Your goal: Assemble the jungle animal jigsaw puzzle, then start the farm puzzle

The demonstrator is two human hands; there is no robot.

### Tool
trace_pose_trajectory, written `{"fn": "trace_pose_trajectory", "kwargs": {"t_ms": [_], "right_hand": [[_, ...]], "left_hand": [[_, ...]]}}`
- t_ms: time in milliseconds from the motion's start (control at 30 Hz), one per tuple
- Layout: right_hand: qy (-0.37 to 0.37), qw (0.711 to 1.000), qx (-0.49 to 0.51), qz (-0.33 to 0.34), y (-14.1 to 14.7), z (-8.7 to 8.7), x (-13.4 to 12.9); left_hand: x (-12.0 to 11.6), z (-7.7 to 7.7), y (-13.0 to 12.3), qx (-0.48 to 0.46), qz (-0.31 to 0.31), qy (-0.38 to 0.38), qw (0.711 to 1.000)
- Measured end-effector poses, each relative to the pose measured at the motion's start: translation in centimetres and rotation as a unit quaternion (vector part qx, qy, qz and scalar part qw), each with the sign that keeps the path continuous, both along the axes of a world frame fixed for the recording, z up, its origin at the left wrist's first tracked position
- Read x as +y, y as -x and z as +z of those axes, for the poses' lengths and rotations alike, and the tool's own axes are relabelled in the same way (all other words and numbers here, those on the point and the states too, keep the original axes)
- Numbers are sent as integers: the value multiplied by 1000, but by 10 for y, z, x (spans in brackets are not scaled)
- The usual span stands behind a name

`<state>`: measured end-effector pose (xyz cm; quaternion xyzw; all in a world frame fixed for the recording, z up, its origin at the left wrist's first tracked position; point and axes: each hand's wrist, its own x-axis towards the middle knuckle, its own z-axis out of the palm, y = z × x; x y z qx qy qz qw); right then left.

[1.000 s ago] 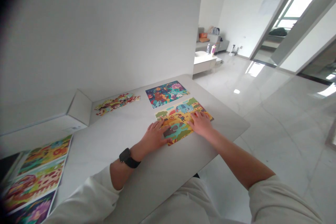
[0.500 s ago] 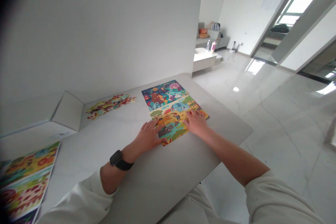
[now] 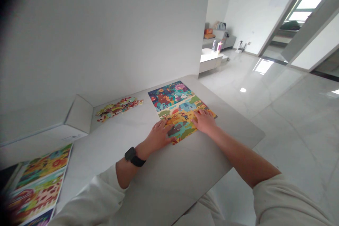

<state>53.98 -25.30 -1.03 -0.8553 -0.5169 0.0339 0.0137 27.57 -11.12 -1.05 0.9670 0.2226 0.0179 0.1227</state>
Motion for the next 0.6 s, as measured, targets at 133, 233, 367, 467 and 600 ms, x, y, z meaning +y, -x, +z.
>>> {"fn": "trace_pose_trajectory", "kwargs": {"t_ms": [133,233,367,467,600], "right_hand": [[7,1000,4,-4,-4,1,4],[-3,1000,-5,6,-6,2,8],[4,1000,-15,6,-4,6,14],[18,1000,-21,-10,3,12,19],[-65,997,-9,38,33,28,29]], "left_hand": [[1,-1,-2,-5,-4,-2,1000],[2,-1,-3,-3,0,-6,1000],[3,2,-5,-1,4,-12,1000],[6,4,1,-7,24,-33,999],[17,12,24,-27,67,-61,996]]}}
